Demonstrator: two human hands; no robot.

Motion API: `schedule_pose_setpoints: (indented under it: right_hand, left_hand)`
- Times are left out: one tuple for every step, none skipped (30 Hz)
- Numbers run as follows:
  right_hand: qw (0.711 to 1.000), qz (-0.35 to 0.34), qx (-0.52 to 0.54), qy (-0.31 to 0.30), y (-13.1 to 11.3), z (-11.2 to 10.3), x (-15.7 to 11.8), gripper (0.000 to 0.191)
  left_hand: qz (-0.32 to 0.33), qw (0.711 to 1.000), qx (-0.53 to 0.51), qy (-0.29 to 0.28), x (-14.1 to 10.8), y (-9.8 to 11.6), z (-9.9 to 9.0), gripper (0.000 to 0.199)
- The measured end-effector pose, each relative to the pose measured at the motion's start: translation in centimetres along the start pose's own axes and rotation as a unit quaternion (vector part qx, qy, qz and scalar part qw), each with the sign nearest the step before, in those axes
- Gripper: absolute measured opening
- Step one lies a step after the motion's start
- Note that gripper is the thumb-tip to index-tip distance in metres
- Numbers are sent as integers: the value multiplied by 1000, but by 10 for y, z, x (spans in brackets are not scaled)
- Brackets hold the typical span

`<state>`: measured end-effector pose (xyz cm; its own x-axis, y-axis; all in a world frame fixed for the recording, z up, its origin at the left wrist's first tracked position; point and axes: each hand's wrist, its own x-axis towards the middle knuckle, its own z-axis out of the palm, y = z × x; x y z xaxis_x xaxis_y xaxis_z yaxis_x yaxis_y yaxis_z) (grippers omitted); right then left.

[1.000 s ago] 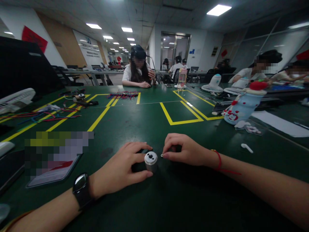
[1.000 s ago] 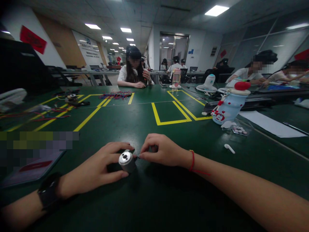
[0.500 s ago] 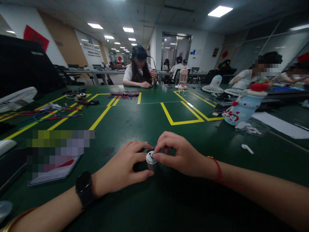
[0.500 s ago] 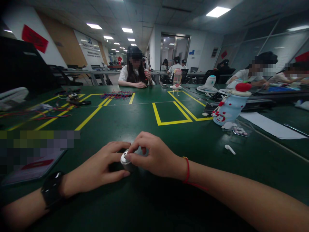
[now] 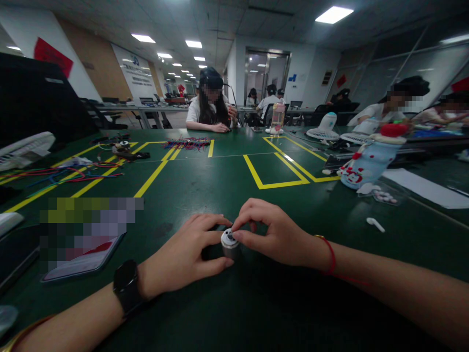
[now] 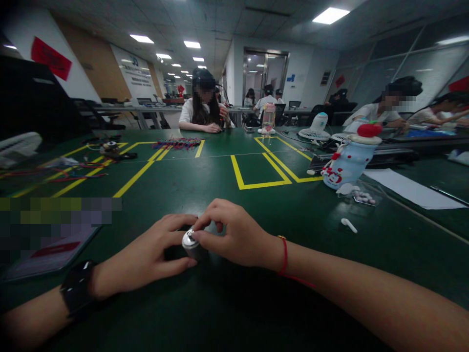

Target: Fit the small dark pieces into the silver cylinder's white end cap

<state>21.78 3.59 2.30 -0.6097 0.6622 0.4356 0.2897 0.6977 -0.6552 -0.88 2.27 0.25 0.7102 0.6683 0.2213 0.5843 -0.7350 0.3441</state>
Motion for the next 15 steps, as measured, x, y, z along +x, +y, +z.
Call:
schedule_pose_setpoints:
  right_hand:
    - [1000,10,0,11,2,-2,1,14]
    - [999,26,0,25,6,-5,2,15]
    - [998,48,2,43,11,-9,3,16]
    - [995,77,6,64,20,-14,4,18]
    - [990,109,11,86,30,-21,5,19]
    - [983,145,15,110,43,-29,6,21]
    - [973,180,13,143,57,-38,6,23]
    - [960,216,2,177,72,-46,6,24]
    - [951,233,-6,201,86,-55,5,25]
    - [945,245,-11,218,99,-63,4,26]
    - [938,255,-13,235,110,-69,3,28]
    - [933,262,-13,245,118,-74,2,30]
    - [931,266,-12,249,123,-77,1,31]
    - [931,268,-11,247,126,-79,0,32]
    - [933,267,-10,240,127,-79,-1,32]
  left_hand:
    - [-1,1000,1,-2,0,0,-1,25]
    - [-2,1000,3,-6,0,0,-1,26]
    - [-6,1000,6,-11,0,0,-2,27]
    - [-8,1000,7,-13,0,0,-2,28]
    - [-11,1000,7,-16,0,0,-2,28]
    - [-11,1000,4,-15,0,-1,-2,28]
    - [-11,1000,2,-13,-1,-1,-2,28]
    - [-11,1000,-1,-10,-1,-2,-2,27]
    - [-9,1000,-3,-6,-1,-2,-1,27]
    - [-8,1000,-3,-6,-1,-3,-1,28]
    - [-9,1000,-3,-7,-1,-3,0,29]
    - [-9,1000,-2,-8,-1,-3,0,30]
    - [-9,1000,-1,-10,0,-3,0,32]
    - [-10,1000,1,-13,0,-3,1,33]
    - [-11,1000,2,-14,0,-4,1,33]
